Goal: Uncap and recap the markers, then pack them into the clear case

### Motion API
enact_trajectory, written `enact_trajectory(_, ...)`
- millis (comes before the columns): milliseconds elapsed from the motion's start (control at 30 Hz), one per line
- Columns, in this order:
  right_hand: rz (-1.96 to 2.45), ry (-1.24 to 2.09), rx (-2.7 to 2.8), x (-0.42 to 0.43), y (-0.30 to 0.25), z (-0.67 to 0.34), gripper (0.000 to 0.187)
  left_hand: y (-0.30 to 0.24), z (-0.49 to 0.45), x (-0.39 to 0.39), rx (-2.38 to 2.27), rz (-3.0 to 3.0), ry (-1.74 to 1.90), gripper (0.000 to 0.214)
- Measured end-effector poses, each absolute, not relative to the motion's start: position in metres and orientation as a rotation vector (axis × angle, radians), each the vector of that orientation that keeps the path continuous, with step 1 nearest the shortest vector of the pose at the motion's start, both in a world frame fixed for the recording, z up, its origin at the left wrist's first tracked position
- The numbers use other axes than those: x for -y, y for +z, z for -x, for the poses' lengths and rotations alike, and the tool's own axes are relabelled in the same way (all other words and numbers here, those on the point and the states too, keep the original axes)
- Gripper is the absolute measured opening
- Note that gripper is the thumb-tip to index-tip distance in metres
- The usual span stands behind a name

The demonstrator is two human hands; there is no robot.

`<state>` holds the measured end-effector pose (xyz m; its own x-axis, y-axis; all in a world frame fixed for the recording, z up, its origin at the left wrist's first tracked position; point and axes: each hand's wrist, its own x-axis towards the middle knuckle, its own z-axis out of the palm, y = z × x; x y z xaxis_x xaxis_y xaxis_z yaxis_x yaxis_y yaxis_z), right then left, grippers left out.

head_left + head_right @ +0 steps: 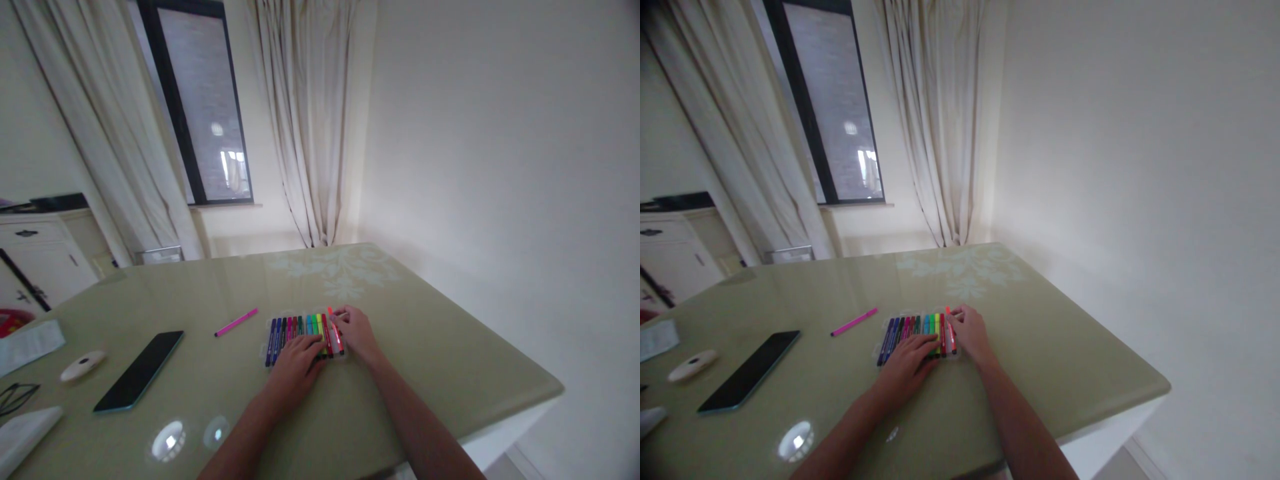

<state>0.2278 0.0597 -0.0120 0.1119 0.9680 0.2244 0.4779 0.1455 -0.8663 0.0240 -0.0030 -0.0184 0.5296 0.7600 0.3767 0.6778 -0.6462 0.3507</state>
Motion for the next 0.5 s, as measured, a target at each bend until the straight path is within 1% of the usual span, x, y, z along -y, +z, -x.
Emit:
enact_trajectory(100,1.518,0.569,1.569,-0.061,-0.014,-0.227,0.009,-0.018,-0.024,0.003,-1.239,-2.618,0.756,0.040)
enact_trajectory(233,1.486,0.561,1.618,-0.064,-0.018,-0.225,0.004,-0.017,-0.025,0.004,-1.234,-2.653,0.751,0.044)
enact_trajectory(367,1.463,0.529,1.655,-0.066,-0.023,-0.225,0.004,-0.014,-0.029,0.008,-1.285,-2.706,0.633,0.050)
enact_trajectory(500,1.471,0.462,1.698,-0.066,-0.024,-0.224,0.007,-0.011,-0.032,0.011,-1.323,-2.722,0.561,0.051)
